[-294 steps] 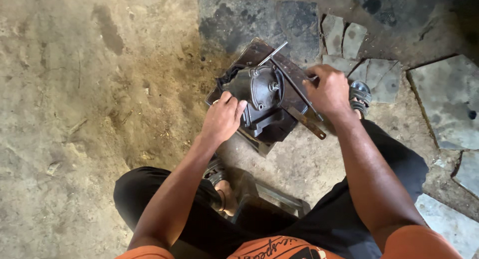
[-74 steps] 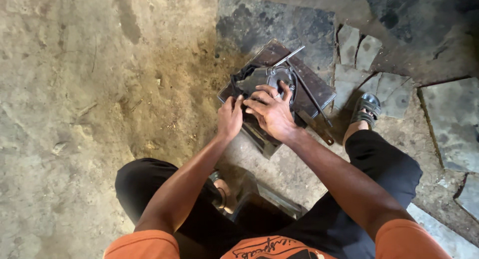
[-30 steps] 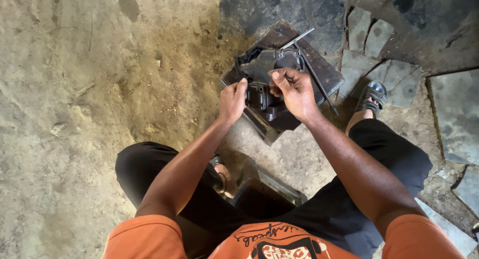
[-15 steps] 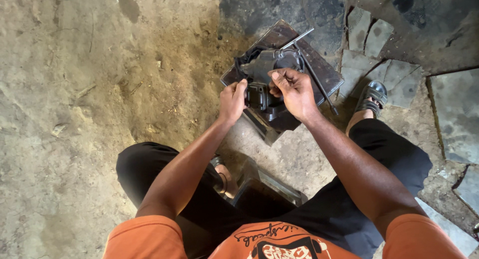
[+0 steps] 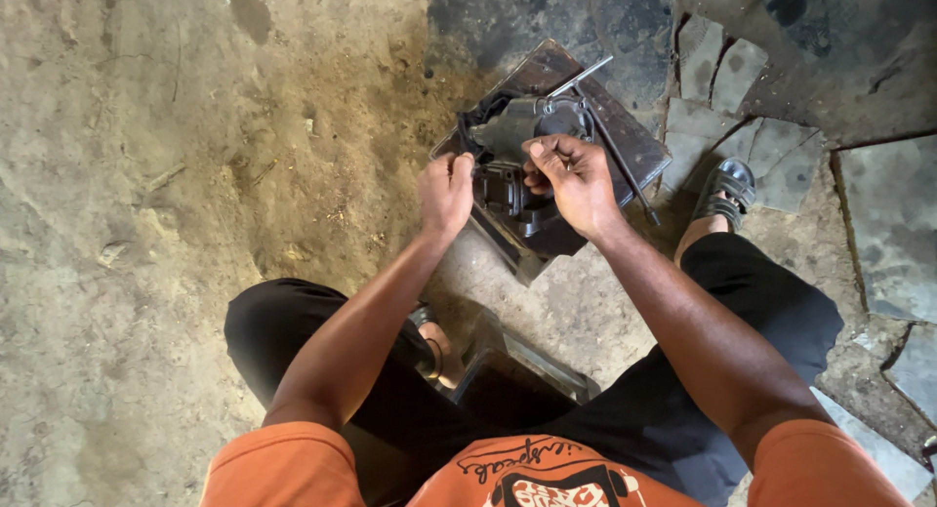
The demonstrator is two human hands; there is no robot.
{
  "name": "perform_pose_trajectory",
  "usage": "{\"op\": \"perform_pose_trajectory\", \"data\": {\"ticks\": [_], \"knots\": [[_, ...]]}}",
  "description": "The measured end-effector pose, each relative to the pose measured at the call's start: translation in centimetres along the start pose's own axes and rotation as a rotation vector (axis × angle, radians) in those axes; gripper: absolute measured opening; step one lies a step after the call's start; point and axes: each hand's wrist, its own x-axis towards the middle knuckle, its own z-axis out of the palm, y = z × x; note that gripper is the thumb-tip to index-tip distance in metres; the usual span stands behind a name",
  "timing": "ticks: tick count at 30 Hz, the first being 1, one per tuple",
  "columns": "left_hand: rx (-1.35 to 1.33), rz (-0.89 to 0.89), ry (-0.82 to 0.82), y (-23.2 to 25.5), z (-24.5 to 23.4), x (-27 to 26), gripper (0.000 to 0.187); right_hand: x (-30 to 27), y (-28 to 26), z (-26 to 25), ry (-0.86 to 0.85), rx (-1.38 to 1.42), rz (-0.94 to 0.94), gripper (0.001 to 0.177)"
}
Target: The person sits on a low stool and works on a mechanical part, likely a starter motor, using a wrench to tighten bolts. They manipulate the part with both hands, turning it over to access different sides and securing components.
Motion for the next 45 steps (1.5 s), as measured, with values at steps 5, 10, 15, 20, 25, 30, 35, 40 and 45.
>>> {"op": "perform_pose_trajectory", "data": {"ticks": [5,10,15,20,25,30,35,40,45], "knots": [[-0.217,0.474,-0.043,5.1,-0.3,-0.8,0.015,-0.3,-1.1,0.7,-0.05,0.177,0.074,0.03],[0.007,0.706,-0.028,10.1,-2.4,-3.1,0.022,-0.9,-2.5,0.9,-0.086,0.416,0.237,0.027],[-0.142,0.536,-0.131,8.0,-2.0,-1.7,0.019,-0.8,-2.3,0.5,-0.104,0.41,0.271,0.02],[0.183,0.304,-0.169,4.9,-3.4,-1.1,0.015,-0.8,-1.6,0.3,-0.107,0.158,0.252,0.015],[0.488,-0.047,-0.364,3.5,-2.8,-3.0,0.033,-1.7,-1.5,0.5,-0.245,-0.527,-0.477,0.019],[0.391,0.112,-0.182,0.6,-1.6,-4.3,0.03,-3.0,-1.8,1.6,-0.16,-0.891,-0.552,0.025],[0.416,0.098,-0.118,-0.5,-0.4,-4.9,0.033,-3.3,-0.8,1.6,-0.152,-0.918,-0.587,0.018],[0.445,0.087,-0.067,-0.3,0.8,-6.1,0.031,-2.9,-0.8,1.0,-0.221,-0.912,-0.664,0.016],[0.363,0.09,-0.09,-0.4,0.3,-4.9,0.03,-2.6,-2.2,1.1,-0.234,-0.943,-0.711,0.022]]}}
